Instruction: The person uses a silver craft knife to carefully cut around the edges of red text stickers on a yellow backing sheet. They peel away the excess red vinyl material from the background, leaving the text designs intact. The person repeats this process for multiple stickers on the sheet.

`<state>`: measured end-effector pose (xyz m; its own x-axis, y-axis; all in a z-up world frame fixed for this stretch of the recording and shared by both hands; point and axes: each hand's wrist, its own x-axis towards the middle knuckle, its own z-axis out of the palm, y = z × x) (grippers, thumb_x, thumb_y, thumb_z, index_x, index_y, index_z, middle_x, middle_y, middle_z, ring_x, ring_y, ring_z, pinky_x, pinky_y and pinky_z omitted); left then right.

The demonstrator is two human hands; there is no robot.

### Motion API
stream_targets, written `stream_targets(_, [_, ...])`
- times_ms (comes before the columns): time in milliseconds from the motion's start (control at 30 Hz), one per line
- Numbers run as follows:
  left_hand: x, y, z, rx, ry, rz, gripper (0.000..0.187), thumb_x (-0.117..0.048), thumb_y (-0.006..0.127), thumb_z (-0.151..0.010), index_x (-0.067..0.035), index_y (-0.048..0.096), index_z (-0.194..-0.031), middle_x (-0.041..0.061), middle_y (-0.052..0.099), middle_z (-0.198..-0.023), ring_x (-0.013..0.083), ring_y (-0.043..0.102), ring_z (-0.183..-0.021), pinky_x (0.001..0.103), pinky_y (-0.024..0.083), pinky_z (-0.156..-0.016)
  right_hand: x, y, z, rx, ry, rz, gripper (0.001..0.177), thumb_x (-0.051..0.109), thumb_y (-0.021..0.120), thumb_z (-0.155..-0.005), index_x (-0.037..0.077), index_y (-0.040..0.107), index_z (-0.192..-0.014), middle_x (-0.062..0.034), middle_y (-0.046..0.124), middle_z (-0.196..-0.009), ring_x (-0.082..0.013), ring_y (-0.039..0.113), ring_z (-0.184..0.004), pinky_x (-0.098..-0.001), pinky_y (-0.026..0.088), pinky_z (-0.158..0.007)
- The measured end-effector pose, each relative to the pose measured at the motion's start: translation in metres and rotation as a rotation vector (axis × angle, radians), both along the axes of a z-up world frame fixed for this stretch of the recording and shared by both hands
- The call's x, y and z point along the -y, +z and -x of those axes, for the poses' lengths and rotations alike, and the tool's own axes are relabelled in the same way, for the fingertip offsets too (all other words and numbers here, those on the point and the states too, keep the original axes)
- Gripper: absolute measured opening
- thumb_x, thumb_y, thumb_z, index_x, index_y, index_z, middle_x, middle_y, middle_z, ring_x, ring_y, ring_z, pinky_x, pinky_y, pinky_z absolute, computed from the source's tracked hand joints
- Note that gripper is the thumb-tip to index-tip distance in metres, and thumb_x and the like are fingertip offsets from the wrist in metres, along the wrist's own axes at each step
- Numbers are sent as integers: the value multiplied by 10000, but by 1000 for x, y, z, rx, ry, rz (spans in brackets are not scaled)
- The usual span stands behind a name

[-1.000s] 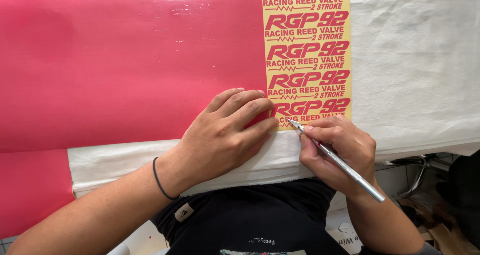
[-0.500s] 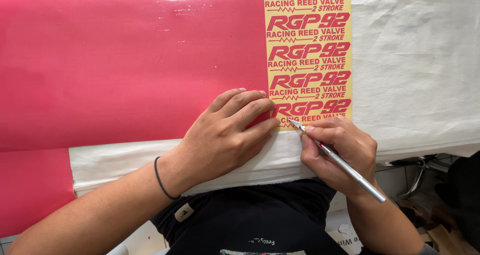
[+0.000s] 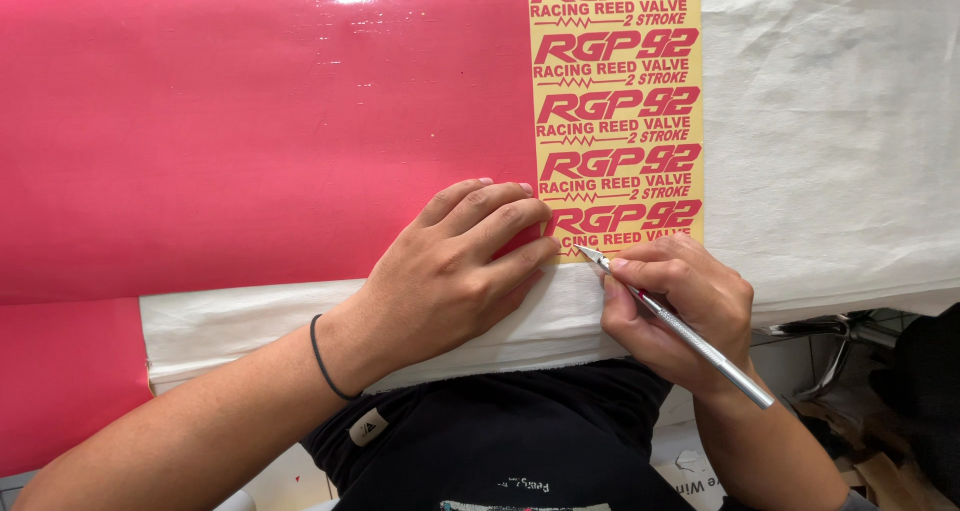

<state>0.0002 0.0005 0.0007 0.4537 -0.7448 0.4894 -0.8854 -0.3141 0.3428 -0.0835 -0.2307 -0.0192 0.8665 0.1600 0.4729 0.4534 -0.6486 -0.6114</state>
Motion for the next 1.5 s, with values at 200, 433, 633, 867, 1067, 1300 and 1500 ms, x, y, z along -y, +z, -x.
stream_targets(200, [0,-2,1,3,5,-1,88,-111,618,-1052,-81,669,-1117,128,639,-1180,320,628,-1129,471,494,-998,-1,0,1,-2,-15,-6,187,-96,760,-859,20,626,-919,-155,732,-893,-258,670,-717,-338,541,-715])
stream_targets(433, [0,0,5,62,18,-97,244,-116,519,-1088,-109,615,-1312,120,605,-1219,303,619,-1161,430,456,-1051,0,-10,13,-44,-154,-183,166,-117,722,-840,-27,618,-931,-224,712,-907,-250,734,-777,-290,596,-719])
stream_targets(633, [0,-4,8,85,19,-179,282,-118,526,-1042,-150,628,-1303,139,574,-1281,327,582,-1212,462,425,-1085,2,-7,18,-139,-280,-362,199,-113,693,-925,-49,590,-1082,-207,700,-958,-233,743,-842,-291,602,-817])
stream_targets(867, [3,-10,6,71,-52,-240,462,-170,571,-978,-98,553,-1435,118,582,-1426,321,535,-1363,485,373,-1177,10,-3,10,-168,-283,-337,190,-90,682,-929,-27,611,-1094,-186,713,-965,-218,739,-851,-270,588,-788])
stream_targets(1067, [8,-5,7,22,-41,-183,417,-240,575,-965,-119,613,-1362,140,570,-1366,339,545,-1305,483,368,-1148,9,-12,10,-187,-314,-427,173,-64,675,-936,-26,617,-1094,-192,707,-977,-215,749,-861,-272,608,-809])
stream_targets(1300, [-9,2,-3,-73,258,-22,457,-279,571,-1070,-41,529,-1458,251,436,-1560,446,393,-1496,576,236,-1275,8,-10,7,-221,-366,-502,131,-41,654,-960,-24,629,-1087,-168,702,-966,-193,739,-834,-269,615,-779])
stream_targets(1500, [-16,-18,-7,-154,417,-218,692,-531,535,-1024,-3,510,-1471,302,340,-1595,510,283,-1493,661,251,-1196,9,29,-4,-269,-226,-461,165,20,560,-1071,-52,575,-1219,-204,724,-1031,-268,749,-919,-346,654,-857])
